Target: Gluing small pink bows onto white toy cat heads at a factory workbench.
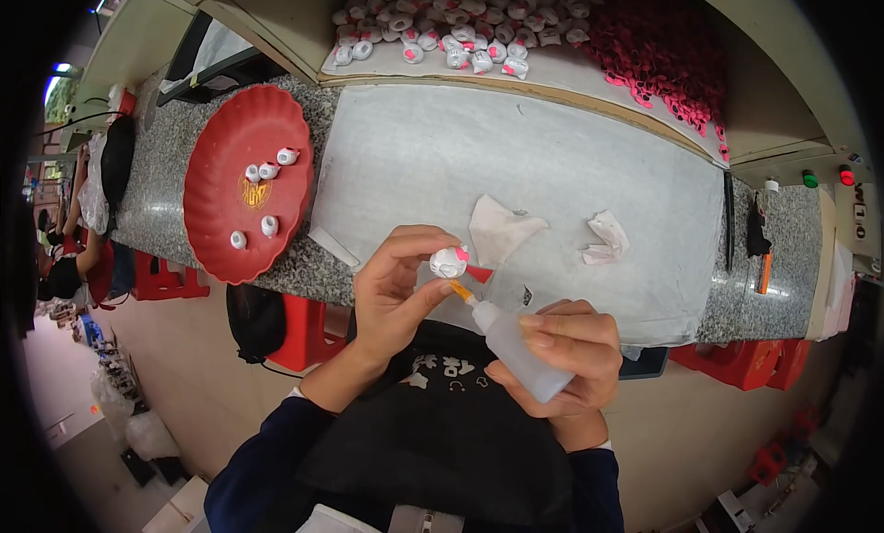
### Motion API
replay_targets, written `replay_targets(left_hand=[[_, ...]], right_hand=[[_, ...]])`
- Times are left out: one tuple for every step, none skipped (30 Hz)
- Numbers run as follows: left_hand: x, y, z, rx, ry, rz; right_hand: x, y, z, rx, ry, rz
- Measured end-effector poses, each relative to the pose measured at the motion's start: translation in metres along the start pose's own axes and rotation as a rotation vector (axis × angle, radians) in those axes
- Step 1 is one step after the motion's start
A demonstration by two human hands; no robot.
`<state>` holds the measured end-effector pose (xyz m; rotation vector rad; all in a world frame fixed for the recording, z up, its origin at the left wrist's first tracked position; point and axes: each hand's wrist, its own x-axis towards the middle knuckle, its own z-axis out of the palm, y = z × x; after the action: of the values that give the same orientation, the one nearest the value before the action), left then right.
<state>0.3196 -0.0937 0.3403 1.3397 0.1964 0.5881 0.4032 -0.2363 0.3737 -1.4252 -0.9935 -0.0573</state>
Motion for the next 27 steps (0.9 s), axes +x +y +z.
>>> replay_targets(left_hand=[[0.0, 0.0, -0.001, 0.016, -0.001, 0.001], [-0.001, -0.001, -0.001, 0.033, -0.001, 0.001], [-0.001, -0.001, -0.001, 0.033, 0.0, 0.0], [-0.001, -0.001, -0.001, 0.026, 0.005, -0.001], [-0.001, -0.002, -0.001, 0.019, 0.011, -0.002], [0.0, -0.002, -0.001, 0.019, 0.01, -0.003], [0.0, -0.003, -0.001, 0.02, 0.007, 0.004], [0.001, -0.004, -0.001, 0.021, 0.003, 0.011], [0.001, -0.004, -0.001, 0.02, 0.002, 0.011], [0.001, -0.004, -0.001, -0.008, -0.001, -0.012], [0.002, -0.004, -0.001, -0.038, -0.004, -0.034], [0.002, -0.003, 0.0, -0.042, -0.009, -0.031], [0.003, 0.0, 0.001, -0.119, 0.017, -0.09], [0.003, 0.002, 0.0, -0.197, 0.041, -0.149], [0.004, 0.003, -0.001, -0.21, 0.028, -0.144], [0.005, 0.003, -0.004, -0.264, 0.094, -0.154], [0.006, 0.003, -0.007, -0.319, 0.16, -0.163], [0.009, 0.003, -0.01, -0.331, 0.143, -0.158], [0.01, 0.003, -0.015, -0.314, 0.192, -0.138], [0.012, 0.002, -0.019, -0.297, 0.241, -0.117], [0.012, 0.001, -0.023, -0.303, 0.234, -0.108], [0.011, 0.001, -0.026, -0.303, 0.241, -0.095], [0.01, 0.0, -0.028, -0.302, 0.249, -0.083], [0.01, 0.002, -0.027, -0.304, 0.248, -0.082], [0.01, 0.001, -0.026, -0.308, 0.245, -0.073], [0.009, 0.002, -0.024, -0.309, 0.245, -0.091], [0.009, 0.001, -0.022, -0.311, 0.246, -0.11]], right_hand=[[0.0, -0.001, 0.0, 0.009, -0.016, 0.007], [-0.001, -0.001, -0.001, 0.009, -0.016, 0.008], [-0.001, -0.001, -0.003, 0.006, -0.025, 0.013], [-0.001, 0.0, -0.004, 0.003, -0.033, 0.019], [-0.001, 0.0, -0.004, 0.004, -0.034, 0.02], [-0.001, 0.001, -0.004, -0.01, -0.018, 0.013], [-0.001, 0.002, -0.004, -0.023, -0.002, 0.006], [-0.001, 0.002, -0.004, -0.023, -0.002, 0.006], [0.0, 0.002, -0.004, -0.029, 0.007, 0.007], [0.0, 0.002, -0.004, -0.035, 0.016, 0.006], [0.0, 0.002, -0.003, -0.039, 0.017, 0.004], [0.0, 0.002, -0.002, -0.077, 0.039, 0.021], [-0.001, 0.003, -0.001, -0.118, 0.061, 0.037], [0.0, 0.004, 0.0, -0.127, 0.064, 0.03], [0.003, 0.006, -0.001, -0.059, 0.075, 0.069], [0.006, 0.009, -0.003, 0.008, 0.087, 0.107], [0.009, 0.016, -0.006, -0.011, 0.09, 0.096], [0.011, 0.026, -0.011, 0.081, 0.101, 0.17], [0.017, 0.033, -0.016, 0.172, 0.109, 0.243], [0.026, 0.036, -0.022, 0.155, 0.114, 0.232], [0.037, 0.04, -0.027, 0.134, 0.028, 0.369], [0.049, 0.045, -0.032, 0.111, -0.06, 0.507], [0.059, 0.056, -0.037, 0.104, -0.061, 0.497], [0.069, 0.07, -0.045, 0.085, -0.098, 0.486], [0.078, 0.087, -0.052, 0.069, -0.138, 0.475], [0.088, 0.11, -0.063, -0.115, -0.139, 0.454], [0.098, 0.132, -0.07, -0.299, -0.138, 0.432]])
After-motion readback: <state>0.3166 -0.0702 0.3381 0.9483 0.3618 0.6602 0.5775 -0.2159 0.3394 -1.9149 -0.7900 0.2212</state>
